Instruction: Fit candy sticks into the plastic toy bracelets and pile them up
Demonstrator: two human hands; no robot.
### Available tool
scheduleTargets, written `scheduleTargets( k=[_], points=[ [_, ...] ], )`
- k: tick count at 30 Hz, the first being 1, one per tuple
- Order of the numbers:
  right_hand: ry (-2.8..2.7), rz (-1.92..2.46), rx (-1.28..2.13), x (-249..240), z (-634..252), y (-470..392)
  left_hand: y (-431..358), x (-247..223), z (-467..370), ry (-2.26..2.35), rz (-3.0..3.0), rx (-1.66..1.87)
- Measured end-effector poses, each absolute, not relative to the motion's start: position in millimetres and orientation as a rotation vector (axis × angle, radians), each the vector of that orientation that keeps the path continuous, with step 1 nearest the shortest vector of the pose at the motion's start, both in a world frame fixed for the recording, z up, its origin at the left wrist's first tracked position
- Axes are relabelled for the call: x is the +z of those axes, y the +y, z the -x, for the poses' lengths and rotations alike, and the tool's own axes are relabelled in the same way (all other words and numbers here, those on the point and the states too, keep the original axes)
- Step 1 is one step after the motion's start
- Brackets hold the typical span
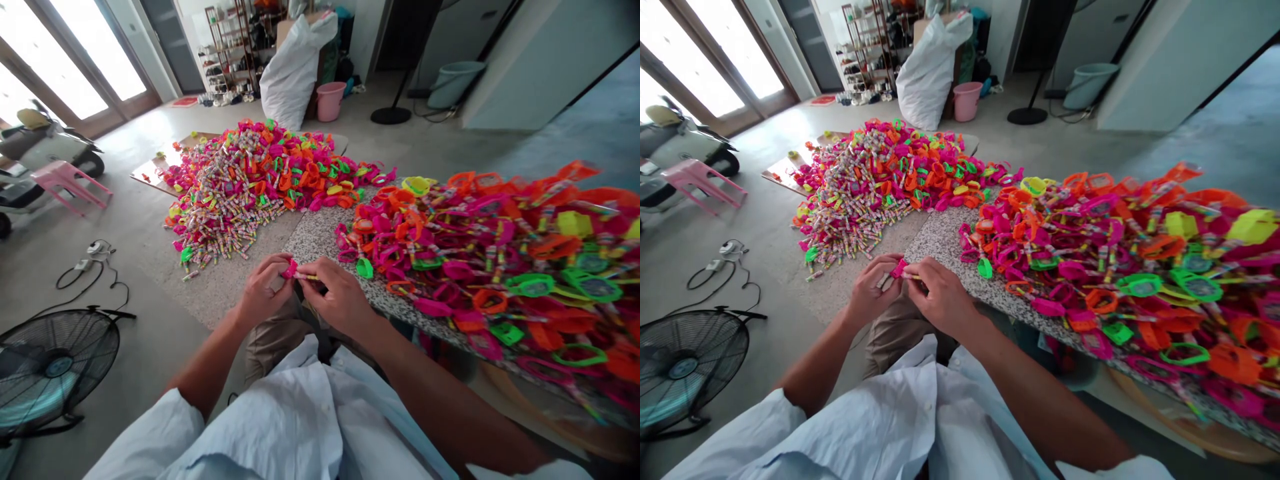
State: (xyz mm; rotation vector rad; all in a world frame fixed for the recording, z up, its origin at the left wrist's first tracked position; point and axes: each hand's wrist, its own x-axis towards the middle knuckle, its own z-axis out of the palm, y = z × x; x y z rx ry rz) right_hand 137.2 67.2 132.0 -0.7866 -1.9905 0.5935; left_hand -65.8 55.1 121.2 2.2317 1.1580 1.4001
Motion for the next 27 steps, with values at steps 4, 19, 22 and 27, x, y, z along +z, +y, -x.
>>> scheduleTargets(
  k=[4,19,22,27],
  points=[
    [-1.984,0.809,0.631,132,-137,67,55,120,65,1.198,-2.239,1.367],
    [-1.978,0.829,0.606,130,-139,68,61,116,70,1.105,-2.386,1.307],
    [-1.974,0.851,0.657,130,-139,68,61,117,72,1.108,-2.422,1.245],
    [-1.9,0.909,0.809,134,-140,68,63,121,76,1.084,-2.464,1.111]
  ],
)
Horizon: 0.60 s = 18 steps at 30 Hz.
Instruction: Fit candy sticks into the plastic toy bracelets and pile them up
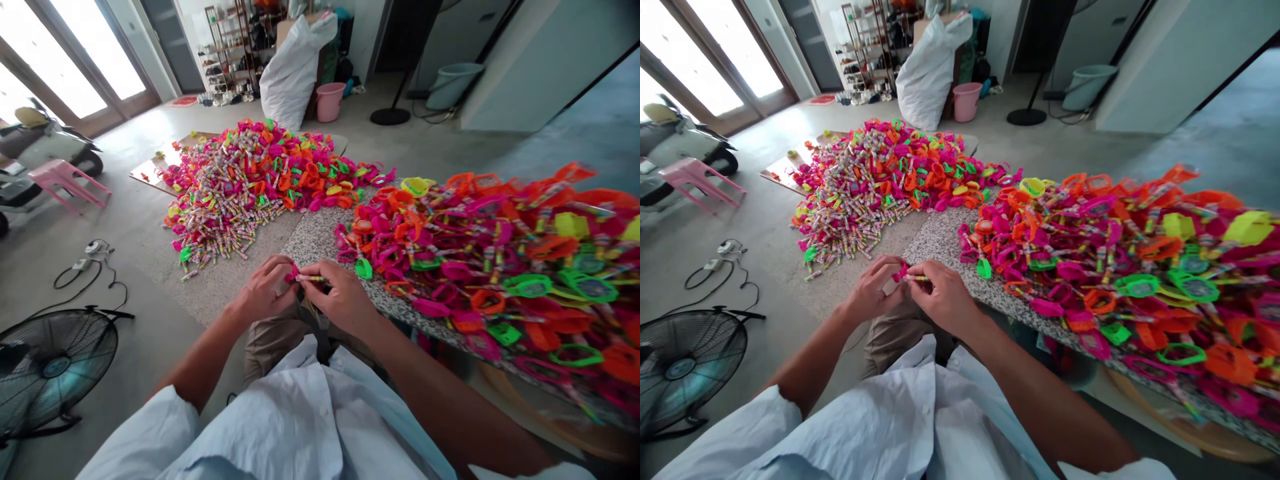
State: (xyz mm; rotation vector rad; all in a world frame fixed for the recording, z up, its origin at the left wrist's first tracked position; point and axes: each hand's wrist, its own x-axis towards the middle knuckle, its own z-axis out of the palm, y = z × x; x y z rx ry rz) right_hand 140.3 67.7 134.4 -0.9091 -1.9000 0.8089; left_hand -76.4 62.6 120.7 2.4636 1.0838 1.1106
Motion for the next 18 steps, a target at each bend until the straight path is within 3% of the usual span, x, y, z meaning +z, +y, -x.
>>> scheduleTargets(
  k=[9,18],
  points=[
    [-1.891,0.951,0.993,140,-145,69,76,127,84,1.009,-2.607,0.946],
    [-1.918,0.912,0.899,133,-146,66,79,142,80,0.931,-2.7,0.819]
  ],
)
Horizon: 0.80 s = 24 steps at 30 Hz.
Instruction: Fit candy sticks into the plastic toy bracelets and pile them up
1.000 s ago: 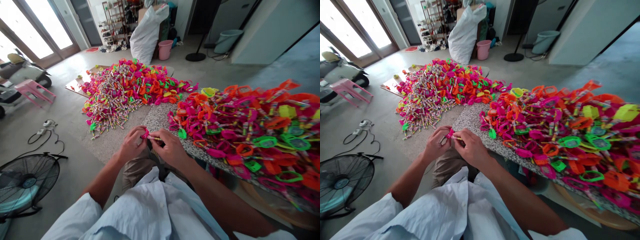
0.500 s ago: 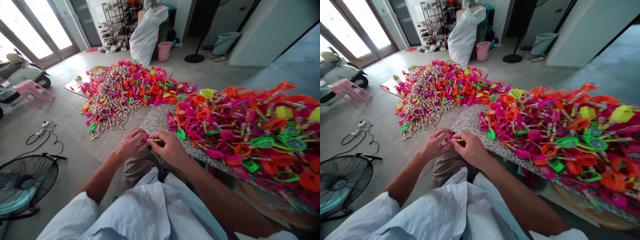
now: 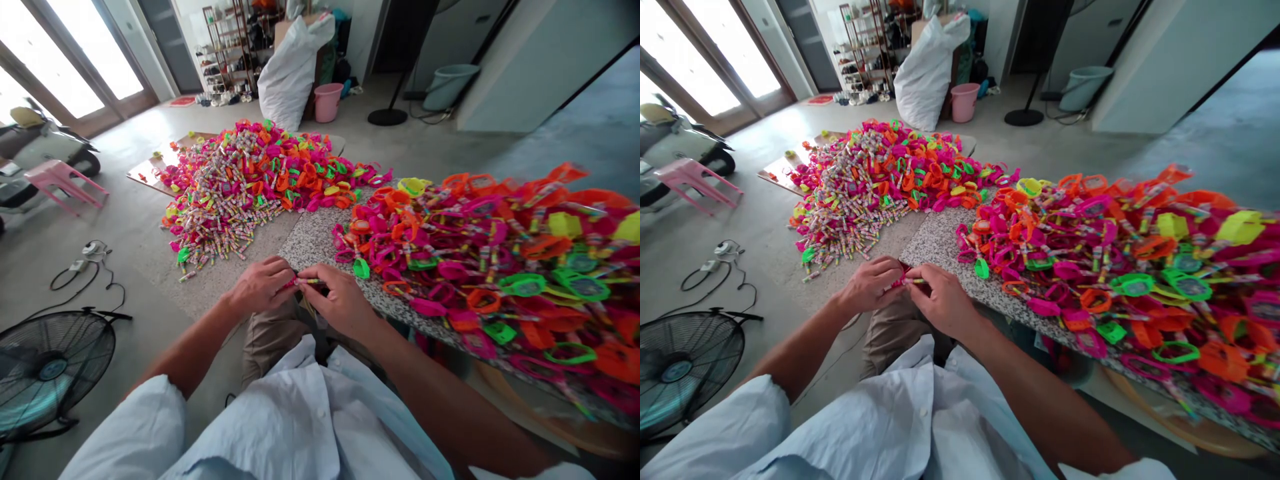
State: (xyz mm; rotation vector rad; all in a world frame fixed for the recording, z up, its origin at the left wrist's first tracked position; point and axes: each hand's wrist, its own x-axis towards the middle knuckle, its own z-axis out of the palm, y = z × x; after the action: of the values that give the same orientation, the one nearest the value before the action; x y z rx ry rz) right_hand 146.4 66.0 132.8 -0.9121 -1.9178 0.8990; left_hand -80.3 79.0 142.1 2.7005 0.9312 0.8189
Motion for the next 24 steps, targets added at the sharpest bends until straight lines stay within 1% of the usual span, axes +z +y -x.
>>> scheduleTargets(
  k=[4,8,10,14,24],
  points=[
    [-1.866,0.907,0.94,128,-148,66,79,139,79,0.91,-2.713,0.827],
    [-1.866,0.902,0.945,130,-152,70,76,133,75,1.071,-2.662,0.989],
    [-1.892,0.887,0.929,132,-154,73,76,131,74,1.081,-2.689,1.026],
    [-1.895,0.895,0.907,132,-155,73,77,128,71,0.991,-2.778,1.027],
    [-1.808,0.965,0.989,119,-153,68,79,123,66,0.983,-2.866,0.976]
  ],
)
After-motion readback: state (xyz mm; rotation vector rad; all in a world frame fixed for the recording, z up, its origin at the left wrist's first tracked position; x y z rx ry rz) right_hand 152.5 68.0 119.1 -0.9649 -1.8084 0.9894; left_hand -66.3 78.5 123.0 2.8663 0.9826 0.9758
